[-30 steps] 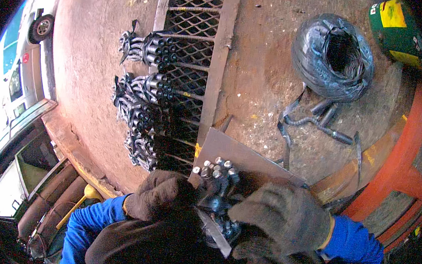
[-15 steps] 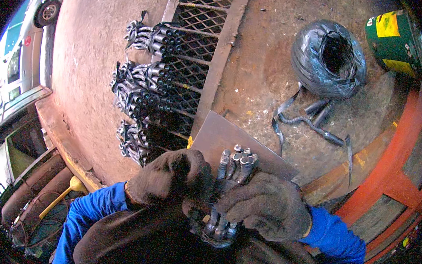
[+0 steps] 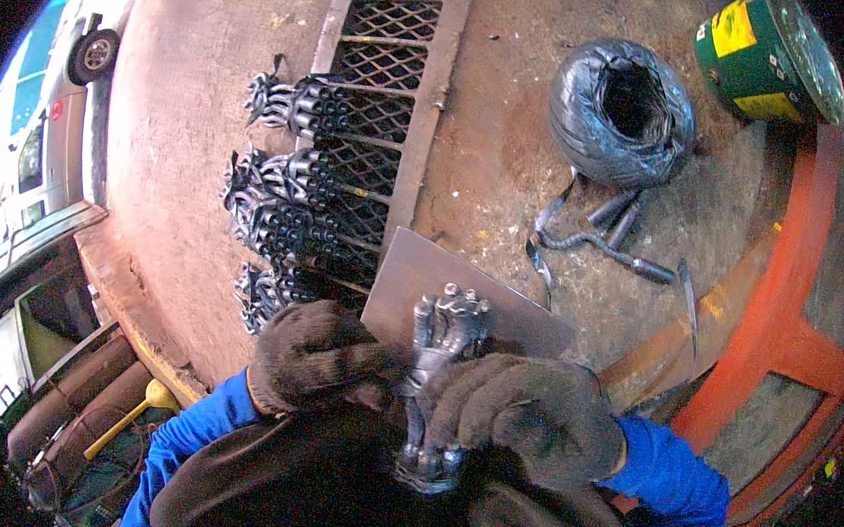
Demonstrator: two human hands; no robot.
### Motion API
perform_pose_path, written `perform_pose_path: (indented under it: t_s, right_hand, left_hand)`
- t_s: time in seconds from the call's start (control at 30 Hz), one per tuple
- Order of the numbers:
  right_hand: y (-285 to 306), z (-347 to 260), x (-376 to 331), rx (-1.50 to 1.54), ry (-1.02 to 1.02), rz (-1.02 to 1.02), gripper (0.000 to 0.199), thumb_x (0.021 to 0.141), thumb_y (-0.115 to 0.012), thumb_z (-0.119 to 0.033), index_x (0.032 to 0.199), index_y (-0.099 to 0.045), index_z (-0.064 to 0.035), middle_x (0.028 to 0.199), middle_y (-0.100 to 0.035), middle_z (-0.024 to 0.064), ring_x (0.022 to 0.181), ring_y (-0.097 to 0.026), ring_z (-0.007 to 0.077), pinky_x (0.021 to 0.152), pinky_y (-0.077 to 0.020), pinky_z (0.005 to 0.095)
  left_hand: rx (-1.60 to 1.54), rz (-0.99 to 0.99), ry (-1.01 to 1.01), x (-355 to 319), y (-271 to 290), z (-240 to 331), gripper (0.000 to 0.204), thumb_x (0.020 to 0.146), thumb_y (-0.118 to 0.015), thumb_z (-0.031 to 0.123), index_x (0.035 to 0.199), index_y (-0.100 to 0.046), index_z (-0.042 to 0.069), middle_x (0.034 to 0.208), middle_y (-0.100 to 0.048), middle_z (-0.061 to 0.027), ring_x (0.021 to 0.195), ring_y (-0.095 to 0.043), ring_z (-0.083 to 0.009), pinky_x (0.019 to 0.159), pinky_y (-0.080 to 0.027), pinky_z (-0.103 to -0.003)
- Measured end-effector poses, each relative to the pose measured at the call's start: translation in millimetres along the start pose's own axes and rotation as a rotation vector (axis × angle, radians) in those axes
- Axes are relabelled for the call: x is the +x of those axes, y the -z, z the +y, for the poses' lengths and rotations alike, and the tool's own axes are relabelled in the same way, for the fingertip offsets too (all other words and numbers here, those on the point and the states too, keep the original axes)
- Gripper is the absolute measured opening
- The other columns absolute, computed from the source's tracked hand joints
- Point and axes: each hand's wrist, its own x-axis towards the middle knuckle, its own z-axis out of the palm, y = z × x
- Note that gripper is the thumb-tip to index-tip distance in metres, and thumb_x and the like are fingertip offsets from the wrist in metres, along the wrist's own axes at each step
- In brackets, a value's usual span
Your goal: The person bundles several metal rods together using a strip of material, wrapping it tightly around the rods and securing it with pliers. The person then places the finished bundle on the floor next to other similar bundles.
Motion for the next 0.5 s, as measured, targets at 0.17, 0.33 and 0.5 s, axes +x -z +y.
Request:
perform_pose_path:
  t_s: [0.17,0.33,0.5]
  right_hand:
    - [1.1,-10.1,4.9,0.299,-0.191,0.001,0.044,0.101,-0.044,-0.042,0.077,-0.058,-0.0076,0.071,-0.064,0.0139,0.072,-0.064,0.0293,0.078,-0.0491,0.0441]
    - [-4.3,-21.6,6.5,0.386,-0.309,0.141,0.045,0.100,-0.047,-0.042,0.070,-0.052,-0.0090,0.055,-0.054,0.0124,0.047,-0.053,0.0254,0.062,-0.0457,0.0394]
    - [23.4,-6.2,-9.9,0.245,-0.324,-0.019,0.045,0.099,-0.047,-0.046,0.074,-0.051,-0.0085,0.056,-0.052,0.0092,0.038,-0.043,0.0193,0.043,-0.0412,0.0344]
  left_hand:
    - [-0.535,0.018,0.100,-3.8,-11.6,-2.6,0.035,0.083,-0.070,0.020,0.117,-0.067,0.011,0.102,-0.067,-0.0071,0.094,-0.065,-0.0275,0.076,-0.054,-0.037]
    - [-1.127,-0.038,0.242,-7.1,-16.9,-10.9,0.018,0.092,-0.061,0.013,0.104,-0.070,0.002,0.109,-0.068,-0.0119,0.102,-0.064,-0.0240,0.089,-0.052,-0.034]
    - [-0.942,0.041,0.154,11.9,-6.3,7.5,0.025,0.095,-0.059,0.021,0.107,-0.068,0.002,0.109,-0.068,-0.0151,0.101,-0.065,-0.0291,0.091,-0.050,-0.040]
